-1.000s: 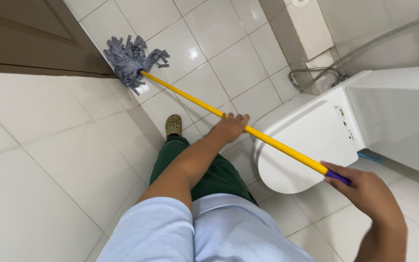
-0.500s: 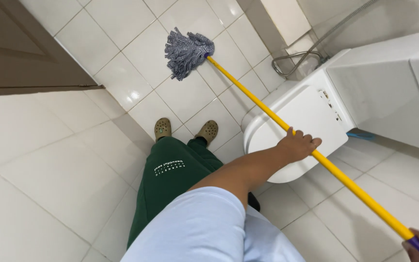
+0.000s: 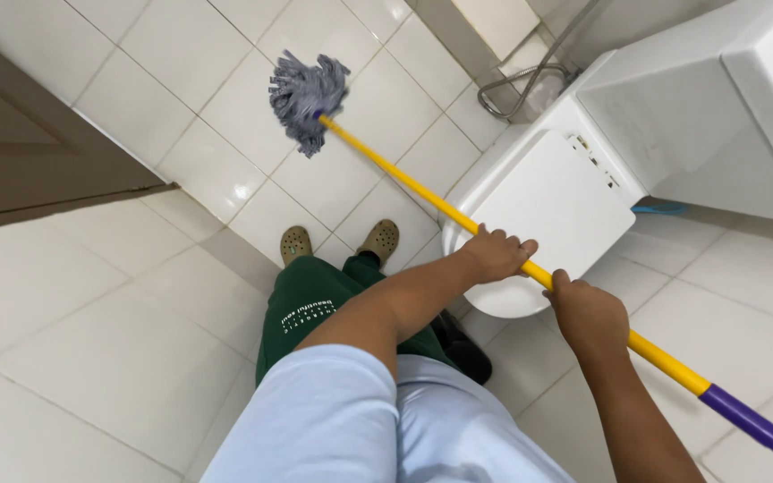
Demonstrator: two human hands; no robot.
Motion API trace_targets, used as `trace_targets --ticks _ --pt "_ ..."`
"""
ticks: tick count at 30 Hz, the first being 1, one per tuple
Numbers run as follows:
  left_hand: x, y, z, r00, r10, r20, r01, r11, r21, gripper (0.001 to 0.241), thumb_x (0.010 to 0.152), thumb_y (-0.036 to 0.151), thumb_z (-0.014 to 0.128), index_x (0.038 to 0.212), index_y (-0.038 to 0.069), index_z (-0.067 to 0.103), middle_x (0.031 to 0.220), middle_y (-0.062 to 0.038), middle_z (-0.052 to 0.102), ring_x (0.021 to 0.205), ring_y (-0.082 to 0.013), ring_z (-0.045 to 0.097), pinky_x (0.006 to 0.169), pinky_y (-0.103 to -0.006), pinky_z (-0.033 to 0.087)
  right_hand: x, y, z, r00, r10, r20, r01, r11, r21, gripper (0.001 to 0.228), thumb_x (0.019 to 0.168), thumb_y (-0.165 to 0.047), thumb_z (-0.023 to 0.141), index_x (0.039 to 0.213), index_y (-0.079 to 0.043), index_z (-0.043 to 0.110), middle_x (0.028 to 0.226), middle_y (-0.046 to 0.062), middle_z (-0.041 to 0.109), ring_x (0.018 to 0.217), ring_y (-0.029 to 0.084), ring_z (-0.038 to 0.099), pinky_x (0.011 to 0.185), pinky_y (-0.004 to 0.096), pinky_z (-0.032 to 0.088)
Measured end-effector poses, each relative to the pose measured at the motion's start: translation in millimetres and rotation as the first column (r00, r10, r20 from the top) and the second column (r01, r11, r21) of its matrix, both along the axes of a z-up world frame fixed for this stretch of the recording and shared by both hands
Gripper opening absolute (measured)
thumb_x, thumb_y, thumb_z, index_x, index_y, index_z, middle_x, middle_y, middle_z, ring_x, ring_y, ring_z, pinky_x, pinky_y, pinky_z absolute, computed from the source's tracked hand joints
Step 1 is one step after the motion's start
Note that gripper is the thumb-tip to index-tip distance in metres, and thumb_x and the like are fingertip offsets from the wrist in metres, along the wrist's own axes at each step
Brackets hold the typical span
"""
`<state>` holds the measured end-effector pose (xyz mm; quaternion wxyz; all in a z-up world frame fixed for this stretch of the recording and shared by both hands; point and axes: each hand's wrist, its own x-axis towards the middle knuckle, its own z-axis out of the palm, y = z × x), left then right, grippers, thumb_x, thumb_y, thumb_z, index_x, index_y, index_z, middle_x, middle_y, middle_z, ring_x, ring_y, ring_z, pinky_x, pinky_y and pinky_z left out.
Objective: Scrubbing a rubber bath mat with a brush in a sink, rinsing it under a tap, and mopping the bathroom floor.
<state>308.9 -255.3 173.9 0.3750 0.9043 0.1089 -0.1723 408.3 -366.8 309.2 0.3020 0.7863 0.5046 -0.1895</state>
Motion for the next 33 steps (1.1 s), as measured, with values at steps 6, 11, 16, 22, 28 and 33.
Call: trace_targets --ticks 6,11,16,22,28,33 --pt "-46.4 -3.4 -53.1 0.983 0.180 -0.047 -0.183 0.981 -0.063 0.049 0.100 0.043 0.054 0.137 0.012 0.044 0.127 -0.016 0.064 0.120 -0.0401 0.058 0.106 -0.0735 0.036 -14.2 25.5 -35.5 0.969 0.142 -0.203 -0.150 0.988 -0.028 0.042 0.094 -0.049 0.060 0.101 -0.008 0.060 0.075 0.013 0.072 0.068 0.032 0.069 0.059 0.046 0.054" --pt "-67.2 23.2 -27.3 0.980 0.096 -0.174 -0.102 0.994 -0.026 0.046 0.104 0.042 0.053 0.139 0.014 0.045 0.131 -0.015 0.063 0.123 -0.0390 0.058 0.104 -0.0776 0.036 -48.5 48.8 -16.3 0.978 0.003 -0.208 -0.030 0.992 -0.124 0.047 0.104 -0.052 0.048 0.102 -0.008 0.062 0.078 0.010 0.073 0.070 0.031 0.071 0.062 0.045 0.055" --pt "-26.3 15.5 -13.0 0.978 -0.005 -0.208 -0.010 0.997 -0.072 0.044 0.102 0.042 0.054 0.140 0.021 0.045 0.129 -0.011 0.065 0.124 -0.0362 0.058 0.100 -0.0718 0.044 -32.4 21.4 -7.1 0.970 -0.167 -0.179 0.159 0.986 -0.055 0.045 0.098 -0.054 0.052 0.103 -0.010 0.064 0.076 0.010 0.073 0.069 0.031 0.070 0.061 0.047 0.054" --pt "2.1 12.9 -22.4 0.982 -0.122 -0.141 0.112 0.991 -0.080 0.034 0.101 0.032 0.055 0.135 0.027 0.051 0.130 -0.006 0.065 0.128 -0.0337 0.055 0.108 -0.0749 0.034 -43.0 4.8 -8.4 0.937 -0.348 -0.028 0.346 0.936 -0.062 0.048 0.101 -0.057 0.051 0.100 -0.011 0.066 0.078 0.010 0.073 0.071 0.031 0.071 0.063 0.046 0.055" --pt "-12.4 66.6 -76.2 0.992 -0.064 -0.106 0.065 0.998 -0.001 0.039 0.100 0.023 0.054 0.139 0.026 0.050 0.143 -0.007 0.053 0.141 -0.0432 0.040 0.110 -0.0746 0.029 -70.3 73.1 -42.6 0.884 -0.465 -0.042 0.464 0.885 -0.027 0.048 0.103 -0.056 0.048 0.103 -0.011 0.066 0.076 0.012 0.074 0.069 0.032 0.072 0.063 0.047 0.056" --pt "-57.5 177.5 -85.2 0.989 0.097 -0.108 -0.102 0.994 -0.040 0.038 0.100 0.024 0.050 0.137 0.030 0.051 0.149 -0.004 0.044 0.150 -0.0426 0.021 0.115 -0.0746 0.019 -102.5 183.6 -58.2 0.902 -0.424 -0.083 0.426 0.905 0.006 0.046 0.103 -0.054 0.047 0.107 -0.013 0.067 0.078 0.013 0.074 0.071 0.034 0.072 0.066 0.048 0.056"
